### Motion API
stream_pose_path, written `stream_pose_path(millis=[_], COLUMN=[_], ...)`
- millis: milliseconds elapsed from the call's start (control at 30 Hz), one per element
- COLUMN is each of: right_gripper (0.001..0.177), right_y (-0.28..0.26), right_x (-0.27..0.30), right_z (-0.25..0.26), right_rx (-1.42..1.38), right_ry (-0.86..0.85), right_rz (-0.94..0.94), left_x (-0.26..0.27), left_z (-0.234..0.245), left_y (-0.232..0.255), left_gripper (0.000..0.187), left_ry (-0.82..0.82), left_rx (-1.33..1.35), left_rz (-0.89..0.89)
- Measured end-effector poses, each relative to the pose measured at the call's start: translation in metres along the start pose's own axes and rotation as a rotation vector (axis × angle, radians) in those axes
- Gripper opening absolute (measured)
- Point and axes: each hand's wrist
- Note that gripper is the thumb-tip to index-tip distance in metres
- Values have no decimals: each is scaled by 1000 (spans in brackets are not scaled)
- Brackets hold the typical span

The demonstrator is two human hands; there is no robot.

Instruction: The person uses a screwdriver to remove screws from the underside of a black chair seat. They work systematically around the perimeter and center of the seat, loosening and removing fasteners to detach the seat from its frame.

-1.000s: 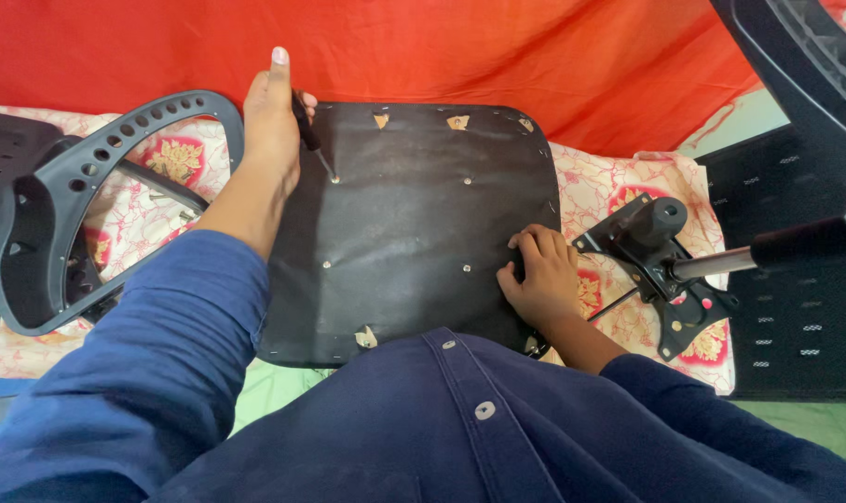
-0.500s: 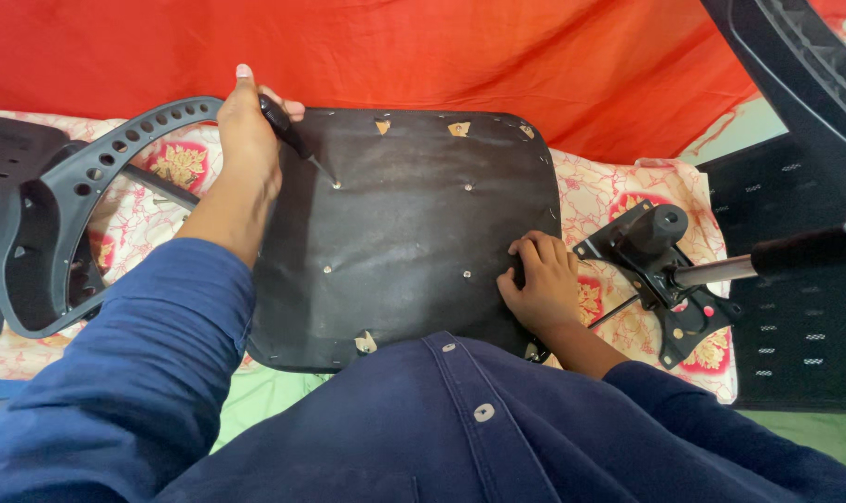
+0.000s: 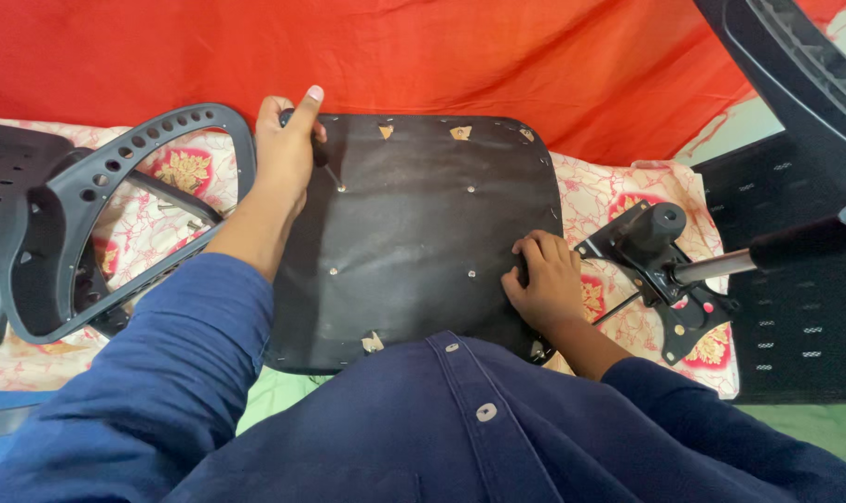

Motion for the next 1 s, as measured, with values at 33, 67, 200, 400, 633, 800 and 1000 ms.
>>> stream_pose_path(millis=[33, 67, 200, 400, 633, 800, 1000], right_gripper=[31, 31, 31, 30, 32, 42, 53], right_y=[0, -1, -3, -10, -16, -20, -25], right_x=[0, 0, -1, -1, 8, 22, 32], right_z=[0, 1, 3, 6, -2, -12, -14], right_rx=[-5, -11, -7, 24, 77, 105, 82], right_ry=[-4, -7, -14, -8, 40, 8, -106], right_rz=[-4, -9, -15, -21, -53, -127, -226], left_x=[1, 1, -9, -8, -4, -8, -16], left_z=[-2, -3, 11, 40, 49, 36, 20], left_y=[-1, -2, -4, 8, 31, 24, 11], left_gripper=[42, 41, 44, 37, 23, 22, 20], left_ry=[41, 82, 120, -33, -280, -353, -384], left_rx=[-76, -151, -207, -137, 5, 111, 220], left_rz=[29, 58, -92, 45, -45, -3, 61])
Point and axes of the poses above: each hand's wrist, its own x-axis away from the middle knuckle, its own z-axis out of the back of the hand, y = z × x, and after that the axes turned 1 degree about -x, right-handed
